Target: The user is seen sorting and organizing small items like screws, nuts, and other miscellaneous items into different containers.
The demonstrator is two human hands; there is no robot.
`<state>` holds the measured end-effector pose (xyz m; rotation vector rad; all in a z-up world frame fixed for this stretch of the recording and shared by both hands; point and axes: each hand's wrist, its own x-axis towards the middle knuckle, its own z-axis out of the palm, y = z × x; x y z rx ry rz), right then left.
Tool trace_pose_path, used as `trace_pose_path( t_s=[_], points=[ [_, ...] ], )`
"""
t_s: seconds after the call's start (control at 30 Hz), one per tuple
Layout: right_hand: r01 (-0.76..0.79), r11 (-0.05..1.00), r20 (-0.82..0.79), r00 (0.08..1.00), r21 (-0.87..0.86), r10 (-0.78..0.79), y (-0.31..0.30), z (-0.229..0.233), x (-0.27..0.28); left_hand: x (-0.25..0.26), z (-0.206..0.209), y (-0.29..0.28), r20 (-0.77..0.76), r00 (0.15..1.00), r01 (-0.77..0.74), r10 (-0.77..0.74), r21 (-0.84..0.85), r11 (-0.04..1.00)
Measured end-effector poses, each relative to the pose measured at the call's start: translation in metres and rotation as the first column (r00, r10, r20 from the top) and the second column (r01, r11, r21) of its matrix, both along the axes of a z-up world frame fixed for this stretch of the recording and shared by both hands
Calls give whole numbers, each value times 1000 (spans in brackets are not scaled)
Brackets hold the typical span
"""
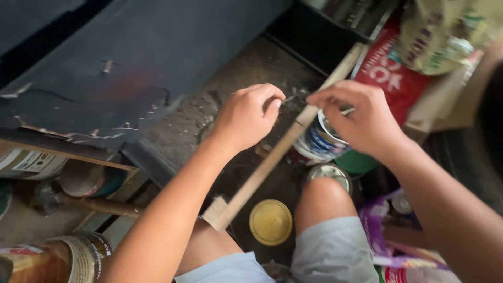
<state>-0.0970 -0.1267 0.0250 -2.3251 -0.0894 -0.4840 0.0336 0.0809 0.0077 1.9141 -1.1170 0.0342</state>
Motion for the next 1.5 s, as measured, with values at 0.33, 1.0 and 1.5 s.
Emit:
trace_pose_path(
  t_s=[0.33,1.0,1.5],
  points=[
    [73,968,-219,967,-241,-127,-33,-51,139,78,-57,-30,13,998,-56,54,253,966],
    [223,955,-165,952,-197,-257,-34,-63,148,145,-188,-153,137,987,-144,84,515,845],
    [243,943,-242,924,-227,-296,-33,-63,149,146,-187,-135,-528,848,102,-43,82,991]
  ],
)
